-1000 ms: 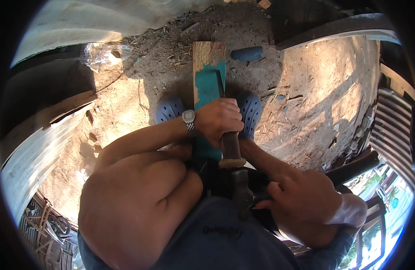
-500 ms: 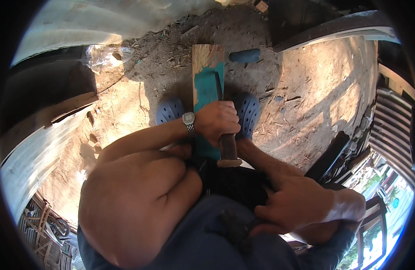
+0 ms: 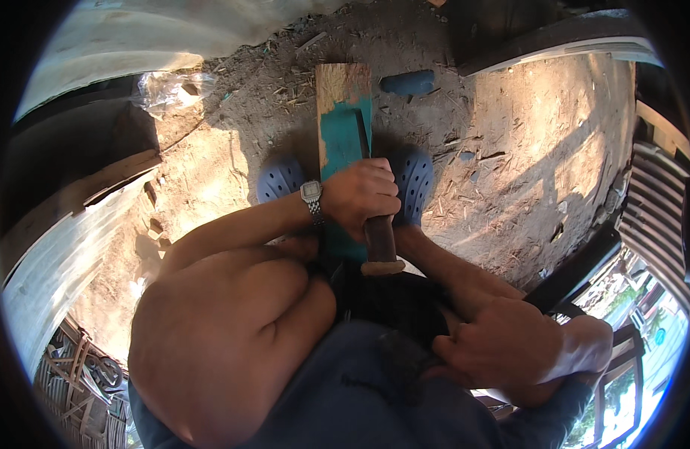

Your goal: The person sits on the ground and uses a hammer and chisel to carve a groove into a piece of wood. They repeatedly strike the chisel to remove wood shavings and deepen the groove.

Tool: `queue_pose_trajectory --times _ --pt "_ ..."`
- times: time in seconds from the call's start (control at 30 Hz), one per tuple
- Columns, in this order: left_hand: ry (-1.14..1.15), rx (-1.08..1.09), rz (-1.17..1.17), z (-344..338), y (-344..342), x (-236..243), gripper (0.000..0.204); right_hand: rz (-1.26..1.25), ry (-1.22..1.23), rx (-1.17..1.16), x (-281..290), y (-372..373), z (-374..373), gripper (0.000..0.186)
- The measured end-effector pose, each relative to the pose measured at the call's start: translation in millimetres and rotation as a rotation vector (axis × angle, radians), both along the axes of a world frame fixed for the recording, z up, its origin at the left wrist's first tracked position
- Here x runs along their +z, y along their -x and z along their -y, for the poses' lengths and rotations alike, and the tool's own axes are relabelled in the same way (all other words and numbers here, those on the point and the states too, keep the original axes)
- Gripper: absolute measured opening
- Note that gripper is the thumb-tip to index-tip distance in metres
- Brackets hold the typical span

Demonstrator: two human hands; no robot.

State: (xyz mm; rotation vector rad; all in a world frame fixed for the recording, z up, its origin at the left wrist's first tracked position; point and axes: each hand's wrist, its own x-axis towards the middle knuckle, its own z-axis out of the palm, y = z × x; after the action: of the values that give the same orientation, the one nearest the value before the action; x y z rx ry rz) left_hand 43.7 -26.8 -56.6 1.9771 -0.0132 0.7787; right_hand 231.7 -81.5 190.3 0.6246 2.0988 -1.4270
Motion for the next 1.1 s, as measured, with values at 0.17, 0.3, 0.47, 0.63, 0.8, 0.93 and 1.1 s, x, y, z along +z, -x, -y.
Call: queue_pose_trajectory --times 0.17,0.3,0.47,0.63,0.8,0.93,1.1 --pt "0.005 -0.059 0.048 -3.1 -14.6 3.9 0.027 0.054 0.008 -0.049 13.3 2.8 8.6 0.018" --pt "-0.03 -0.01 0.032 7.4 -3.0 -13.8 0.03 0.0 -0.005 -0.011 5.1 -5.8 -0.6 0.018" --pt "-0.019 -0.048 0.059 1.7 -14.1 -11.0 0.029 0.033 0.013 -0.046 14.7 -2.7 12.2 0.017" --pt "-0.002 -0.096 0.018 0.1 -13.0 -5.4 0.027 0.041 0.021 -0.068 16.7 -4.1 18.5 0.017" --pt "-0.039 -0.067 0.012 3.2 -7.9 -11.6 0.03 0.002 -0.01 -0.054 4.7 -7.5 9.6 0.017" --pt "-0.009 -0.068 0.007 6.2 -5.1 -10.3 0.031 -0.025 0.015 -0.045 3.6 -4.3 15.8 0.018" --pt "-0.018 -0.082 0.025 0.1 -11.3 -9.6 0.03 -0.017 -0.016 -0.068 5.9 -6.0 12.1 0.02"
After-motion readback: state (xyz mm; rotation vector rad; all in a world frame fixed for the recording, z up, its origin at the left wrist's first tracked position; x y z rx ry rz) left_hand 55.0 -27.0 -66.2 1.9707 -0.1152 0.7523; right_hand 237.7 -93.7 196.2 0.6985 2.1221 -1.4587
